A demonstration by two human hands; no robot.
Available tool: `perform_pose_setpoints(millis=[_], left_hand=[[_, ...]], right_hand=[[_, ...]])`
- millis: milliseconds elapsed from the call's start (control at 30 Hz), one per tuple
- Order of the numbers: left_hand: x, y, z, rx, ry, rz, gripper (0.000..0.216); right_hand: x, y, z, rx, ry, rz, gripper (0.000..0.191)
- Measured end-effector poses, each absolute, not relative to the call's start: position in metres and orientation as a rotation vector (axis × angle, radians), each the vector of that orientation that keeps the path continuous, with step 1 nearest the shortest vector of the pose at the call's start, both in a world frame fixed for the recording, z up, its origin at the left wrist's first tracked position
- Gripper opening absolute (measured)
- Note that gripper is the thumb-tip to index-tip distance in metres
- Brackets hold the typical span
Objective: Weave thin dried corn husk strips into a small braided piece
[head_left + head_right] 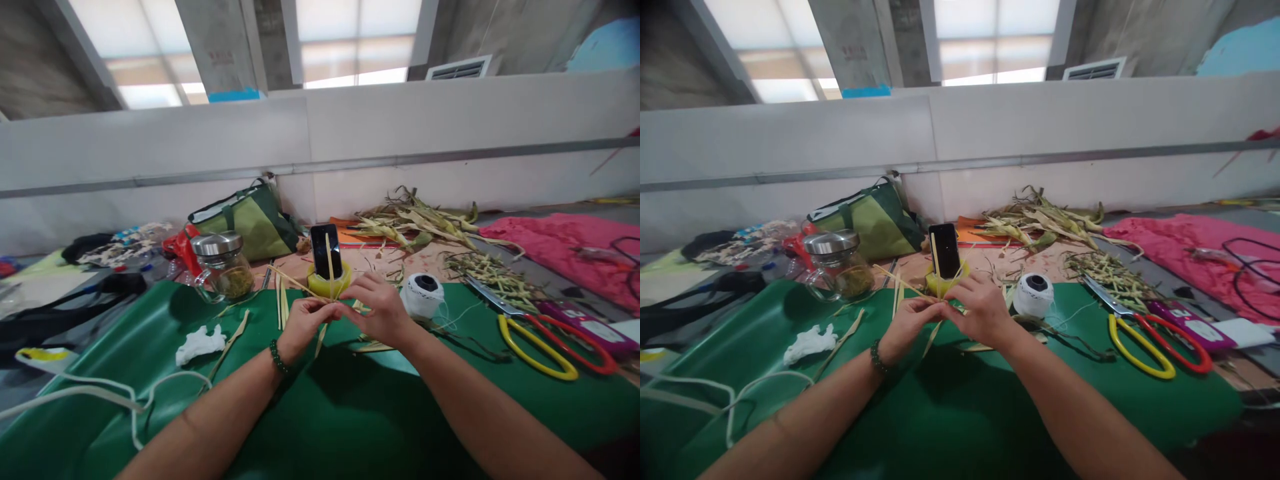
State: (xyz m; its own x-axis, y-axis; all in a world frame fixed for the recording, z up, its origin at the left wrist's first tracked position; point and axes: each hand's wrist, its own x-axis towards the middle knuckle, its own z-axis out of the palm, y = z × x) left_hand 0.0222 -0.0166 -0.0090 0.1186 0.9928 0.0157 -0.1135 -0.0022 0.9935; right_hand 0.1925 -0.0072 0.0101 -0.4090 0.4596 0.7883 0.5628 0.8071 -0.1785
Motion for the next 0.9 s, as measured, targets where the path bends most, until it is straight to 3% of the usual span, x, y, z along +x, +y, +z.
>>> perform_pose_setpoints(millis=[267, 467, 700, 900], left_hand=[[0.019, -0.014, -0.008, 1.093, 0.998, 1.251, 0.033], [0.016, -0.015, -0.008, 1.150, 0.870, 1.174, 0.039], [0.020, -0.014, -0.012, 1.366, 0.991, 1.239, 0.033], [0.024, -0.017, -0.014, 1.435, 0.972, 1.261, 0.033]], right_hand=[[0.193, -0.009, 0.008, -1.089, -2.257, 0.403, 0.013], [0.197, -0.006, 0.014, -1.160, -2.112, 0.470, 0.015], [0.189, -0.014, 0.015, -0.962, -2.000, 1.197, 0.027], [0.169, -0.029, 0.012, -1.008, -1.918, 1.242, 0.024]])
